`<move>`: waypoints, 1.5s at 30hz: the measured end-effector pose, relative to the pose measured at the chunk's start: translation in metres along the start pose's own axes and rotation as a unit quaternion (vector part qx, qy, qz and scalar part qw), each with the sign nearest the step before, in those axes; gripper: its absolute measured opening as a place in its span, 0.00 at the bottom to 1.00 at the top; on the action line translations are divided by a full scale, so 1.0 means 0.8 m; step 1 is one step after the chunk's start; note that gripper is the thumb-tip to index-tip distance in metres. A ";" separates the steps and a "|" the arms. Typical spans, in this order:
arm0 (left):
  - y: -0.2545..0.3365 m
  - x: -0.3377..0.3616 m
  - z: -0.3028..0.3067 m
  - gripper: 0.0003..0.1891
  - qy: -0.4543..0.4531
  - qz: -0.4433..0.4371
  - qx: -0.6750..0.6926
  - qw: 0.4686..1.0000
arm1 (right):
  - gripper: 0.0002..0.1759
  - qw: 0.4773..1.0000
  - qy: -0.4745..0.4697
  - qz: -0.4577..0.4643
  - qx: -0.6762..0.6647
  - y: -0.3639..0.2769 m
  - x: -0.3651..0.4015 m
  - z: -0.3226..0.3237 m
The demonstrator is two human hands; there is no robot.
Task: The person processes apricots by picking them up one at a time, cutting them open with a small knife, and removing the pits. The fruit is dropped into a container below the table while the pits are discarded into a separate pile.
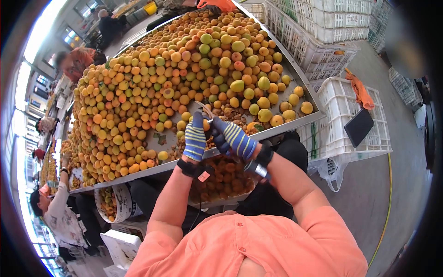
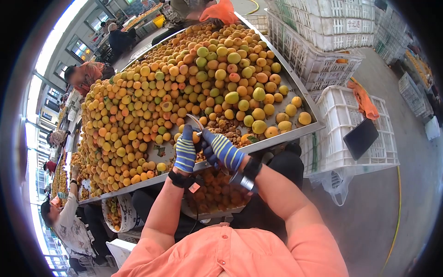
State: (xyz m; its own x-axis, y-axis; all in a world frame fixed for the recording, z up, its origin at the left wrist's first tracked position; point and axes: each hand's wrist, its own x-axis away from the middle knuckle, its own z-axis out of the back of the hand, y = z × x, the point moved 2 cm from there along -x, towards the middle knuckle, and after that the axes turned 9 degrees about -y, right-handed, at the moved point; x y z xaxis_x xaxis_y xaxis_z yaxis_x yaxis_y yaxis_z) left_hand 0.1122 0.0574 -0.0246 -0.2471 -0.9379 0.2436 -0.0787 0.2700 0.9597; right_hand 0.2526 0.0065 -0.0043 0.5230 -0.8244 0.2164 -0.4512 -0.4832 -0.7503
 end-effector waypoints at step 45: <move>0.004 -0.007 -0.009 0.24 -0.140 -0.083 0.152 0.975 | 0.21 0.806 0.191 0.107 0.550 -0.003 0.000 -0.008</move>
State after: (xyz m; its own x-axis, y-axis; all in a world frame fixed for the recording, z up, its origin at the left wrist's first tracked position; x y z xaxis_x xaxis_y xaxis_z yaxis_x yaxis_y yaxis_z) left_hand 0.1206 0.0621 -0.0220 -0.4580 -0.8889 -0.0004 -0.4114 0.2116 0.8865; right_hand 0.2488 0.0059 0.0015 0.1624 -0.9863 0.0276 0.5233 0.0623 -0.8499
